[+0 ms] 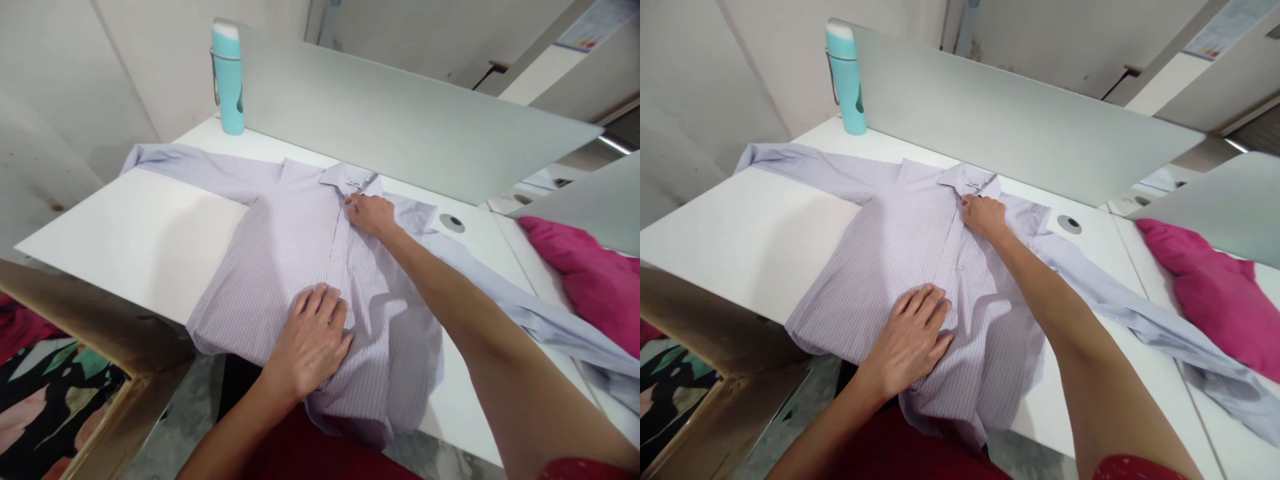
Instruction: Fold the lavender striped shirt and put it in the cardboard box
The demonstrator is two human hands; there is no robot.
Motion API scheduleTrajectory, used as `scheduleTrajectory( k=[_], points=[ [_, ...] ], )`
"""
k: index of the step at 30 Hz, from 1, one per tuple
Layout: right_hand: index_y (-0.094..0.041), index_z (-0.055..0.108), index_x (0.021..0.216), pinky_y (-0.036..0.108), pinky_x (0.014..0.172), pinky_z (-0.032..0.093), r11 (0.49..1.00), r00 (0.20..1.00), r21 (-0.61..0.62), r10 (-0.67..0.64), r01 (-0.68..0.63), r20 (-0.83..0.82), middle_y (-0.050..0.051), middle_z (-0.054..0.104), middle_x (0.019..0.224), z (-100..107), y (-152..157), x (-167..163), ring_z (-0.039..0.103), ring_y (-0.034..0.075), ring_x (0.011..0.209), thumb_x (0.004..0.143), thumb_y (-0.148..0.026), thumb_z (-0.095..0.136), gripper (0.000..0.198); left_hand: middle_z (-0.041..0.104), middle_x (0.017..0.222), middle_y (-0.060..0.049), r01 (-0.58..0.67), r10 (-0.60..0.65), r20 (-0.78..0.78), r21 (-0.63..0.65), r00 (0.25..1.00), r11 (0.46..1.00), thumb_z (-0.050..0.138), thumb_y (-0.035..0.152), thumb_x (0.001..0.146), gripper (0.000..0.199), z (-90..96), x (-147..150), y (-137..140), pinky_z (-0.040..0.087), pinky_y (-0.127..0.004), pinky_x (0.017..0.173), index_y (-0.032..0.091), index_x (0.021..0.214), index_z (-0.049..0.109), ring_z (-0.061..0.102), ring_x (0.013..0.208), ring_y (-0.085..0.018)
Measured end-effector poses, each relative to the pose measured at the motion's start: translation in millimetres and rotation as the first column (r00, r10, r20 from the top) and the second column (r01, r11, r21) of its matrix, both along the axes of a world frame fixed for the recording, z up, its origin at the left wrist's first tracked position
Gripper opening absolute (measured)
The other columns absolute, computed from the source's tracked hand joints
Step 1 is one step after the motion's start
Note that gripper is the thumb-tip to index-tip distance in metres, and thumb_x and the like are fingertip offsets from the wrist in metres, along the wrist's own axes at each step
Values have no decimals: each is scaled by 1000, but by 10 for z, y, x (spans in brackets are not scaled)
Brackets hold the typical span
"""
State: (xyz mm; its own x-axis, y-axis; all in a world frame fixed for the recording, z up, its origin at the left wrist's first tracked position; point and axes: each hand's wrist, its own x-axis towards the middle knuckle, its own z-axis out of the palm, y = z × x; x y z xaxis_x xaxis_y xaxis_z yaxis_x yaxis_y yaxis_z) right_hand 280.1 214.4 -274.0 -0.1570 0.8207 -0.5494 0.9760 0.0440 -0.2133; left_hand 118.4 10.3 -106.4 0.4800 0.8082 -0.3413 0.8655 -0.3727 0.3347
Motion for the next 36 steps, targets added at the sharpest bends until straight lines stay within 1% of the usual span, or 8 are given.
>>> scheduleTrajectory(
  k=[10, 16, 21, 26, 28, 31, 33, 36],
  points=[
    [-28, 60, 149, 44, 91, 49, 999, 999, 8, -39, 39, -12, 15, 72, 122, 132, -57, 140, 66, 35, 113, 98, -26, 41, 55, 64, 144, -14, -1, 1, 16, 8, 1000, 1000, 54, 38, 104, 39, 11, -18, 1, 44, -45, 118, 11, 132, 63, 55, 140, -31],
    [-26, 64, 145, 43, 89, 50, 996, 996, 8, -84, 85, -30, 12, 74, 118, 439, -401, 434, 67, 34, 111, 98, -26, 40, 52, 63, 146, -15, -121, 115, 206, 13, 972, 993, 54, 40, 104, 39, 24, -87, 54, 49, -45, 116, 15, 133, 62, 58, 139, -27],
    [-25, 67, 139, 42, 91, 51, 984, 979, 6, -176, 178, -105, 8, 76, 113, 787, -850, 703, 67, 32, 111, 98, -27, 46, 46, 72, 129, -13, -390, 288, 408, 194, 867, 900, 51, 26, 104, 28, 337, -278, -52, 55, -39, 108, 17, 127, 64, 66, 126, -21],
    [-21, 72, 128, 42, 93, 54, 923, 912, 101, -344, 372, -222, 9, 76, 98, 1023, -1511, 1034, 72, 28, 100, 93, -23, 49, 42, 78, 93, -4, -501, 399, 345, 292, 850, 815, 52, 17, 102, 19, 752, -585, -523, 61, -29, 86, 20, 106, 70, 74, 91, -15],
    [-23, 74, 124, 44, 87, 58, 889, 863, 112, -392, 445, -320, 8, 76, 93, 1088, -1820, 1155, 74, 28, 89, 94, -28, 47, 41, 76, 82, -1, -506, 428, 308, 247, 850, 826, 53, 15, 101, 18, 839, -662, -778, 59, -24, 77, 19, 98, 70, 72, 77, -12],
    [-30, 73, 126, 51, 77, 60, 854, 799, 105, -424, 510, -426, 7, 76, 94, 1212, -2242, 1248, 74, 34, 82, 99, -38, 41, 43, 74, 78, 0, -523, 498, 230, 59, 836, 850, 56, 19, 100, 14, 811, -685, -1126, 57, -21, 71, 18, 95, 70, 70, 70, -10],
    [-33, 73, 128, 53, 71, 60, 820, 769, 163, -419, 549, -483, 8, 75, 92, 1335, -2465, 1230, 74, 35, 80, 100, -40, 40, 44, 74, 85, -1, -558, 572, 164, -130, 803, 820, 61, 26, 97, 12, 706, -650, -1280, 58, -24, 75, 18, 102, 69, 72, 77, -12],
    [-36, 74, 126, 50, 62, 60, 763, 744, 260, -392, 592, -541, 5, 73, 82, 1566, -2728, 1122, 73, 31, 70, 101, -37, 44, 39, 74, 107, -7, -576, 647, 108, -361, 755, 733, 67, 33, 92, 27, 517, -558, -1367, 59, -34, 89, 19, 116, 65, 72, 100, -18]
  ],
)
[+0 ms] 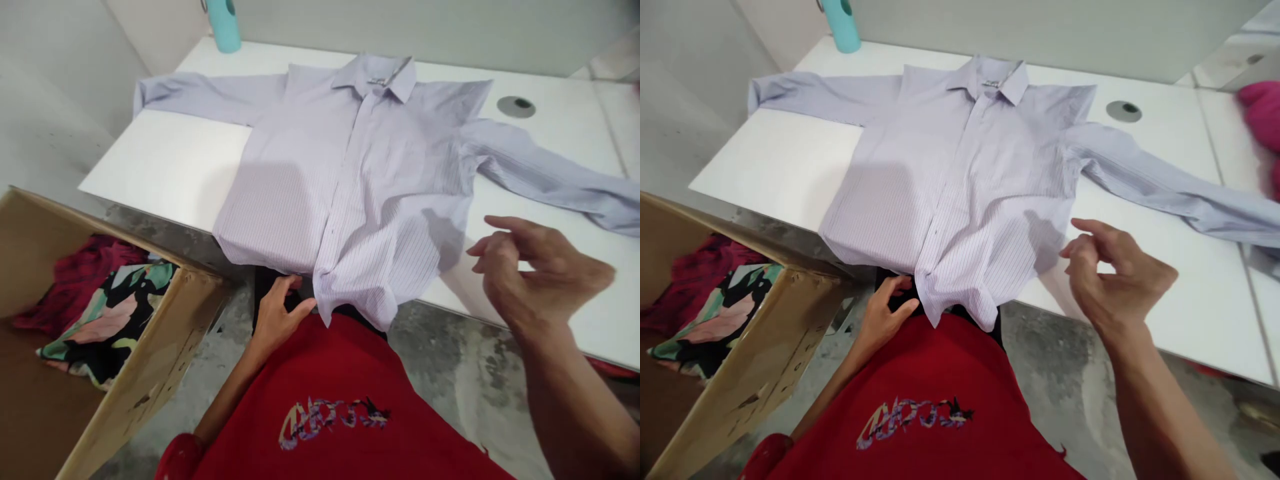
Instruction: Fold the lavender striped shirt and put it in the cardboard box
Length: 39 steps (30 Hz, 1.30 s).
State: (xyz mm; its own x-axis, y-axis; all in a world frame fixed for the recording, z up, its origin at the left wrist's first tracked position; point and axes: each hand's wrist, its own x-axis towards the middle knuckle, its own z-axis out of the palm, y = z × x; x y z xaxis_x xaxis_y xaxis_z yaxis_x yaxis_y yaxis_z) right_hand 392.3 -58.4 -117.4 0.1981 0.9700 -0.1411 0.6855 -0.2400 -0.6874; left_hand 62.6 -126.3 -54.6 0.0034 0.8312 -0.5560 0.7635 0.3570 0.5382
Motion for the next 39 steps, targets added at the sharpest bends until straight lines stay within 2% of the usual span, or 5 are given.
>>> scheduleTrajectory(
  k=[9, 14, 25, 33, 39],
  points=[
    [-32, 75, 92, 31, 46, 49, 929, 930, 22, 369, -369, 4, -4, 63, 56, 369, -580, -410, 60, 16, 44, 90, -48, 74, 16, 70, 87, -4, 116, -102, 143, -91, 984, 989, 50, 31, 100, 23, -177, 165, 19, 53, -30, 80, 18, 88, 65, 65, 81, -17],
    [-29, 73, 82, 31, 52, 52, 938, 934, -71, 345, -339, 90, 0, 68, 61, 274, -678, -547, 67, 17, 54, 98, -46, 61, 26, 64, 72, -1, 244, -243, 75, -13, 967, 970, 42, 29, 103, 33, -54, 197, 5, 47, -26, 67, 19, 76, 58, 57, 65, -13],
    [-26, 71, 86, 29, 56, 56, 948, 950, -61, 312, -312, -6, 1, 69, 66, 291, -681, -516, 66, 16, 52, 98, -38, 60, 20, 67, 70, 1, 596, -558, -234, 464, 796, 656, 40, 12, 105, 31, 263, 650, 402, 44, -28, 58, 6, 127, 61, 65, 63, -12],
    [-20, 68, 79, 23, 51, 49, 971, 971, 48, 237, -236, -37, -1, 66, 61, 338, -630, -551, 59, 11, 47, 97, -34, 64, 23, 67, 68, 2, 582, -541, -239, 485, 806, 653, 40, 11, 104, 31, 298, 683, 440, 45, -25, 56, 7, 125, 63, 64, 60, -9],
    [-18, 69, 84, 28, 47, 43, 983, 995, -159, -94, 90, -16, 2, 65, 60, 444, -709, -422, 57, 15, 45, 95, -48, 67, 32, 72, 74, 2, 426, -469, -45, 501, 882, 753, 40, 16, 106, 29, 311, 732, 462, 51, -24, 60, 11, 125, 60, 67, 64, -10]
  ],
)
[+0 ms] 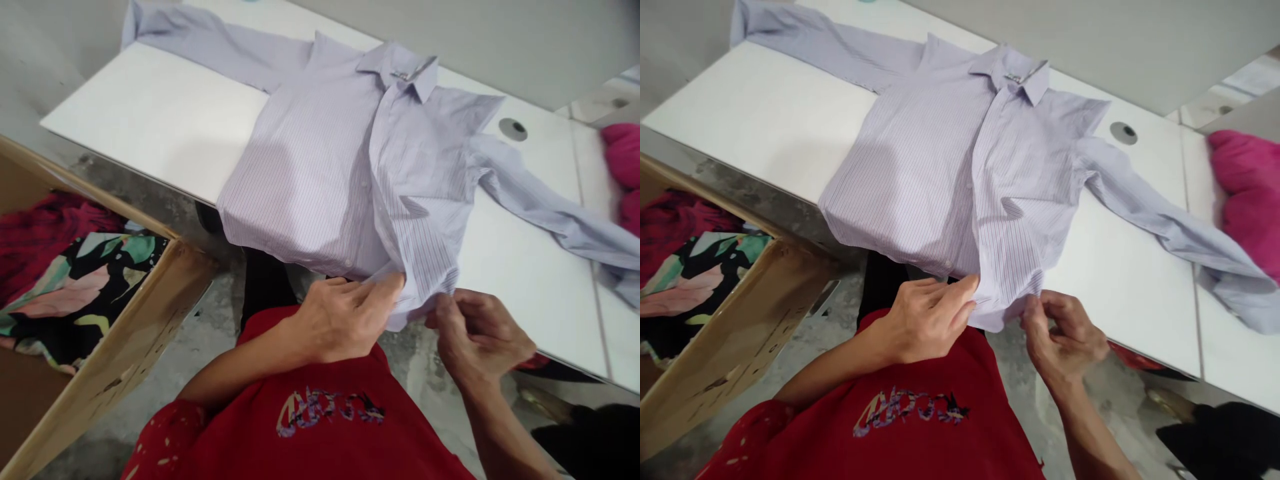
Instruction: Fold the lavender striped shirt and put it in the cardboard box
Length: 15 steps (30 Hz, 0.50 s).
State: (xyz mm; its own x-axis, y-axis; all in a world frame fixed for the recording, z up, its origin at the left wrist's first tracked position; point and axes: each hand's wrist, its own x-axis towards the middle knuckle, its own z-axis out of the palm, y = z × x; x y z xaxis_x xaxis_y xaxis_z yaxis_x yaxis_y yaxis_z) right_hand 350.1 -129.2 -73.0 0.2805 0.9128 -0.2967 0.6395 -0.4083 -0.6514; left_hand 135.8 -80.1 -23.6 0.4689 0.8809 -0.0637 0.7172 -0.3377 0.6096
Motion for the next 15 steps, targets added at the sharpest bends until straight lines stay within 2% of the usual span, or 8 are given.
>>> scheduleTrajectory(
  k=[3, 6, 10, 12, 15],
  points=[
    [-19, 68, 82, 29, 47, 42, 999, 999, 17, -46, 46, 17, 2, 63, 57, -1, -33, 33, 56, 16, 44, 94, -51, 66, 34, 72, 75, 0, -19, 29, 81, -121, 996, 992, 32, 23, 109, 33, 16, -51, -36, 52, -25, 61, 12, 128, 57, 68, 65, -12],
    [-21, 68, 83, 29, 50, 43, 999, 999, -10, -46, 46, 7, 1, 64, 60, -29, -58, 25, 59, 16, 48, 95, -50, 65, 32, 71, 74, 0, -63, 90, 99, -254, 991, 965, 34, 28, 108, 34, -14, -160, -140, 50, -25, 60, 12, 129, 55, 65, 61, -12],
    [-20, 66, 81, 27, 47, 41, 998, 998, 36, -48, 50, -48, -1, 63, 58, -36, -40, -21, 55, 14, 46, 96, -46, 67, 30, 54, 59, 6, -153, 204, 71, -437, 976, 886, 41, 25, 102, 19, -90, -295, -257, 33, -24, 50, 19, 96, 58, 47, 48, -9],
    [-20, 65, 79, 27, 44, 39, 994, 990, 71, -71, 80, -122, -2, 60, 54, -25, -13, -45, 52, 13, 42, 95, -45, 68, 30, 45, 56, 8, -167, 233, 81, -478, 969, 862, 43, 24, 99, 17, -98, -312, -234, 28, -25, 50, 20, 85, 53, 39, 47, -8],
    [-20, 65, 82, 27, 43, 40, 983, 974, 89, -140, 158, -179, -3, 59, 53, -12, 2, -58, 52, 14, 41, 94, -45, 69, 29, 47, 62, 6, -127, 219, 135, -490, 966, 862, 43, 25, 99, 14, -67, -278, -134, 32, -25, 56, 19, 94, 55, 43, 53, -9]
  ],
)
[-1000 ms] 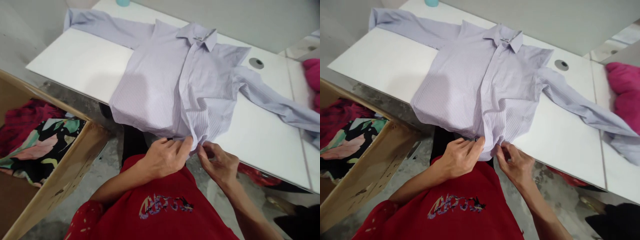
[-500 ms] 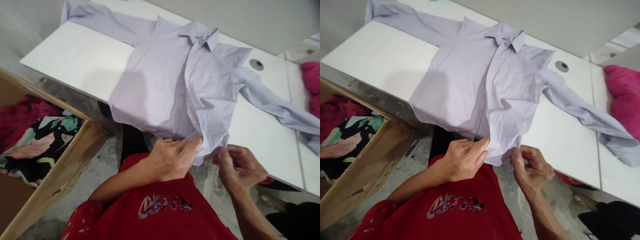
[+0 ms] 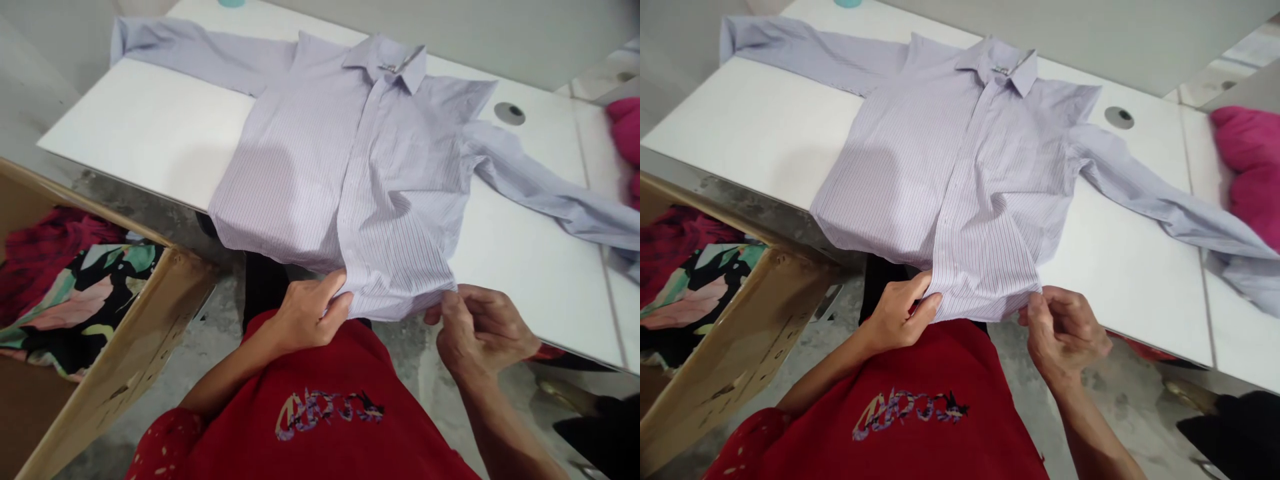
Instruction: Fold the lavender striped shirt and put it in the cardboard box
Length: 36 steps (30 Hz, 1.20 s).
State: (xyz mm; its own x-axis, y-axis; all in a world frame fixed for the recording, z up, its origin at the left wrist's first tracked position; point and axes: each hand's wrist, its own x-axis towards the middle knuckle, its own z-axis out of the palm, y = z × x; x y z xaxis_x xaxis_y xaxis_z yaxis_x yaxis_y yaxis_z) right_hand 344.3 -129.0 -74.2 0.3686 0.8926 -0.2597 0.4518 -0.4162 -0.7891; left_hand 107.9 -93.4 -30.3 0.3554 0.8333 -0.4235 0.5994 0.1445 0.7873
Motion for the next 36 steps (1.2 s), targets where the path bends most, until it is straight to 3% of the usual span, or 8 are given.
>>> scheduleTrajectory(
  k=[4, 9, 16, 22, 29, 31, 34, 36],
  points=[
    [-20, 66, 83, 28, 45, 43, 999, 999, -1, -40, 40, 32, -2, 60, 54, -12, -33, 31, 54, 14, 42, 93, -46, 69, 28, 50, 67, 5, 39, -37, 56, -39, 998, 998, 42, 26, 100, 14, -4, 40, -1, 34, -26, 60, 20, 96, 54, 46, 58, -11],
    [-19, 68, 79, 25, 45, 41, 981, 978, -109, 172, -160, 115, -1, 63, 57, -40, -55, 67, 54, 12, 43, 94, -45, 64, 30, 31, 59, 8, -23, 15, -48, -186, 999, 982, 45, 27, 95, 22, -127, -64, -215, 23, -27, 56, 24, 75, 36, 30, 53, -9],
    [-19, 67, 78, 24, 49, 44, 949, 936, 1, 311, -316, 166, -1, 62, 56, -60, -139, 70, 57, 12, 46, 95, -33, 64, 23, 36, 64, 6, -119, 93, -87, -371, 992, 921, 46, 31, 94, 25, -281, -202, -373, 27, -26, 61, 22, 72, 37, 33, 60, -10],
    [-20, 67, 75, 24, 54, 46, 933, 936, -140, 344, -331, 76, -1, 62, 56, -98, -218, 6, 57, 12, 48, 94, -40, 61, 29, 42, 67, 5, -240, 240, -59, -449, 969, 860, 49, 37, 94, 32, -374, -309, -508, 32, -25, 64, 20, 67, 42, 39, 66, -11],
    [-22, 62, 68, 25, 56, 46, 849, 894, -282, 438, -447, -99, 2, 65, 60, -484, -497, -66, 59, 14, 51, 89, -51, 54, 37, 69, 89, -3, -372, 383, -52, -391, 922, 842, 56, 34, 92, 21, -765, -456, -521, 46, -27, 81, 17, 89, 69, 62, 85, -16],
    [-21, 66, 72, 27, 57, 46, 813, 883, -352, 459, -463, -102, 3, 68, 63, -600, -625, -49, 61, 16, 52, 88, -56, 54, 40, 72, 98, -6, -463, 475, -75, -404, 877, 789, 58, 31, 90, 19, -903, -515, -555, 48, -29, 86, 17, 96, 70, 65, 92, -17],
    [-20, 68, 74, 28, 56, 42, 764, 867, -442, 493, -470, -69, 5, 66, 61, -742, -822, -14, 62, 19, 52, 87, -63, 51, 48, 72, 109, -10, -579, 621, -113, -519, 776, 629, 63, 24, 85, 23, -1019, -624, -642, 50, -34, 95, 16, 105, 68, 69, 101, -19],
    [-20, 67, 71, 29, 55, 40, 732, 855, -485, 513, -478, -68, 7, 65, 60, -808, -937, -3, 62, 21, 53, 86, -67, 48, 53, 70, 120, -13, -560, 664, -95, -634, 741, 534, 70, 22, 80, 37, -1023, -680, -705, 51, -37, 98, 16, 116, 67, 69, 107, -21]
  ],
)
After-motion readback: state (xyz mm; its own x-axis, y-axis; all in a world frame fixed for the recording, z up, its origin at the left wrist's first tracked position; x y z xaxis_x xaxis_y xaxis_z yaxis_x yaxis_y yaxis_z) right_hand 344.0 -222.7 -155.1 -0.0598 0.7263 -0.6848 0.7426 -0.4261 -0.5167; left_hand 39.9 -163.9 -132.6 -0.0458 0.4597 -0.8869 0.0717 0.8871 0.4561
